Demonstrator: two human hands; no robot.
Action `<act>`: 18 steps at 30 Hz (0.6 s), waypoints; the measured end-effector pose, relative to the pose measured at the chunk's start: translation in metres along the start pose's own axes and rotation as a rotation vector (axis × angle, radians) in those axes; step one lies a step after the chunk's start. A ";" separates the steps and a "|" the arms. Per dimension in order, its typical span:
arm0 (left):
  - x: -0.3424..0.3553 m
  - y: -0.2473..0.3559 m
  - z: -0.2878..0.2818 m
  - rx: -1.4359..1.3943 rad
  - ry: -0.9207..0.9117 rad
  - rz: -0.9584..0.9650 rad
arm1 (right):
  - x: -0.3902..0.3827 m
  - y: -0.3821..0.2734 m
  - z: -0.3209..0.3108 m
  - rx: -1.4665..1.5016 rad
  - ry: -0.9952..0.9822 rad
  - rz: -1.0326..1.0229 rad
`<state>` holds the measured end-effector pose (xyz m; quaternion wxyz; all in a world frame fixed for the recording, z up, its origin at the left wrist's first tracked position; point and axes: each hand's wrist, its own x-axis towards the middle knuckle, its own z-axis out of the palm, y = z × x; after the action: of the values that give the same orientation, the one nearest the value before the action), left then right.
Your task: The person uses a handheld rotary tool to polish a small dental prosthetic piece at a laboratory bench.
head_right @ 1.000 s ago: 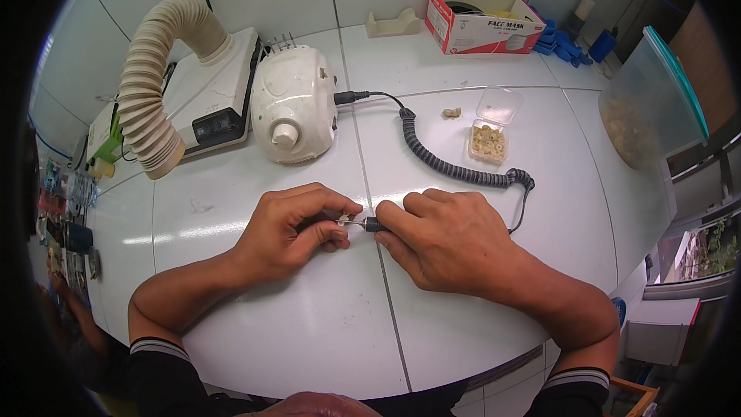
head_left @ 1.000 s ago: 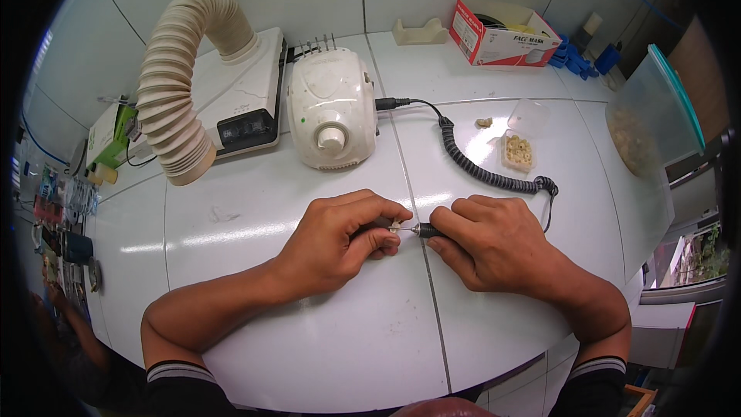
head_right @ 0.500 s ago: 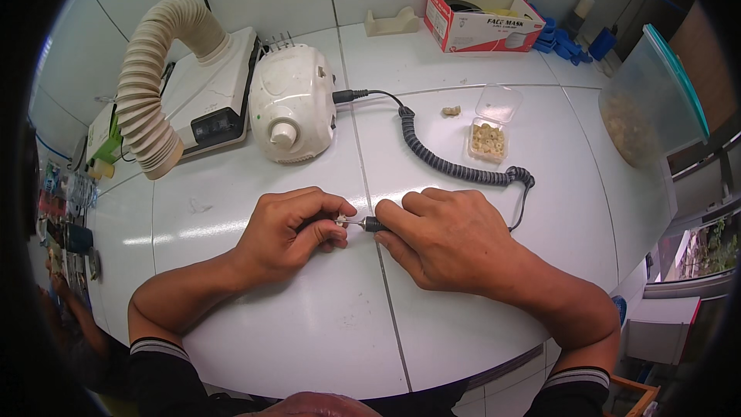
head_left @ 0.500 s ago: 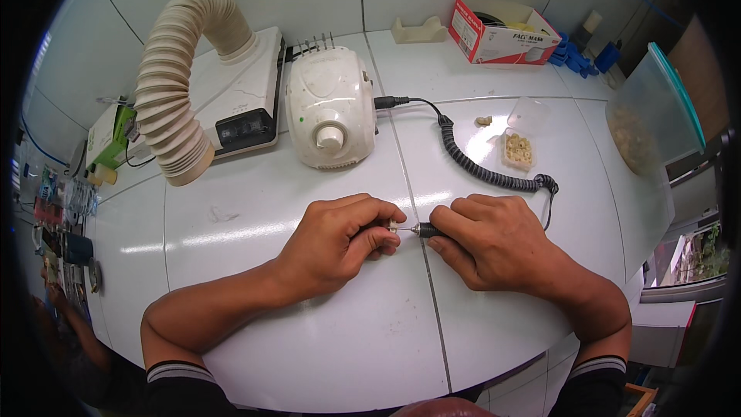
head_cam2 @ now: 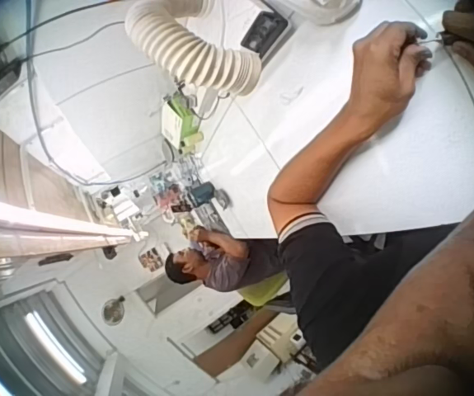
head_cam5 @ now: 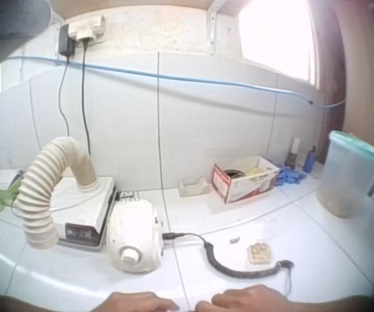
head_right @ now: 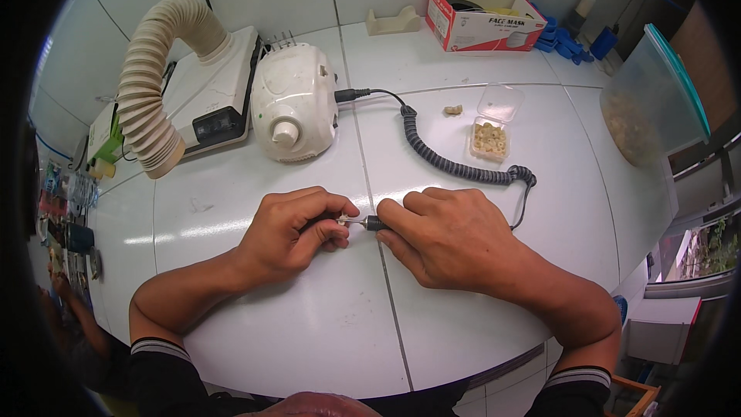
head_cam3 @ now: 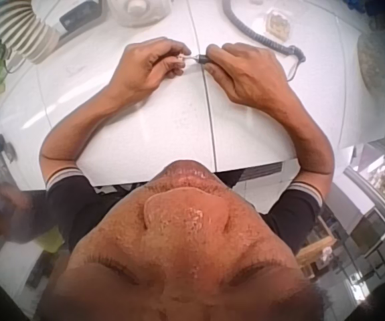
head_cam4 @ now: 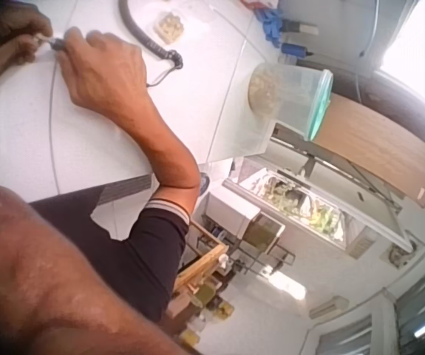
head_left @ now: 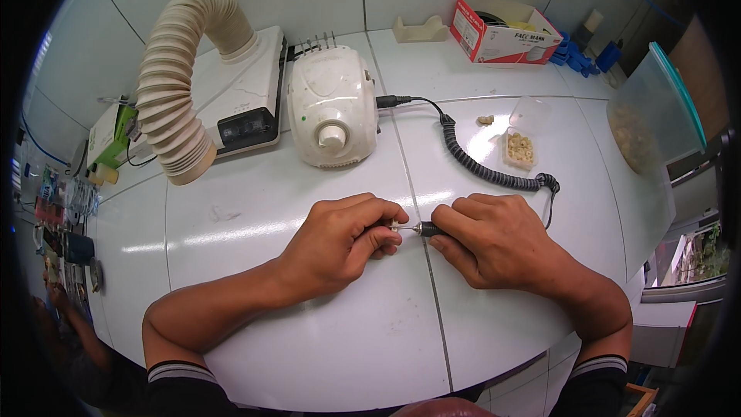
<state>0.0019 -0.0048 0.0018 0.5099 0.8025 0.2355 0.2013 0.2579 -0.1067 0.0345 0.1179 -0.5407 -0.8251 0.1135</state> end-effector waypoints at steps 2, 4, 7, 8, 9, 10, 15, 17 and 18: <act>0.000 0.000 0.000 0.001 -0.001 0.001 | 0.000 0.000 0.000 0.001 -0.001 0.001; 0.000 0.000 -0.001 0.009 -0.004 0.000 | 0.000 0.000 0.000 0.000 0.001 0.000; 0.000 0.001 -0.001 0.008 -0.004 0.007 | 0.000 0.000 0.000 0.007 0.011 -0.006; 0.000 0.001 -0.001 0.009 -0.004 0.007 | 0.000 0.000 0.000 0.006 0.010 -0.006; 0.000 0.001 -0.001 0.010 -0.003 0.008 | 0.000 0.000 0.000 0.005 0.009 -0.005; 0.000 0.001 -0.001 0.010 -0.003 0.009 | 0.000 0.000 0.000 0.004 0.007 -0.005; 0.000 0.002 0.000 0.013 -0.001 0.004 | 0.000 -0.001 -0.001 0.004 -0.004 -0.003; 0.000 0.002 -0.001 0.013 -0.003 0.001 | 0.000 -0.001 -0.001 0.002 -0.002 -0.005; 0.000 0.001 -0.001 0.015 -0.005 0.001 | 0.000 -0.001 0.000 0.002 0.000 -0.005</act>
<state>0.0018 -0.0046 0.0035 0.5043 0.8069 0.2354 0.1980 0.2573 -0.1068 0.0351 0.1185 -0.5386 -0.8264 0.1141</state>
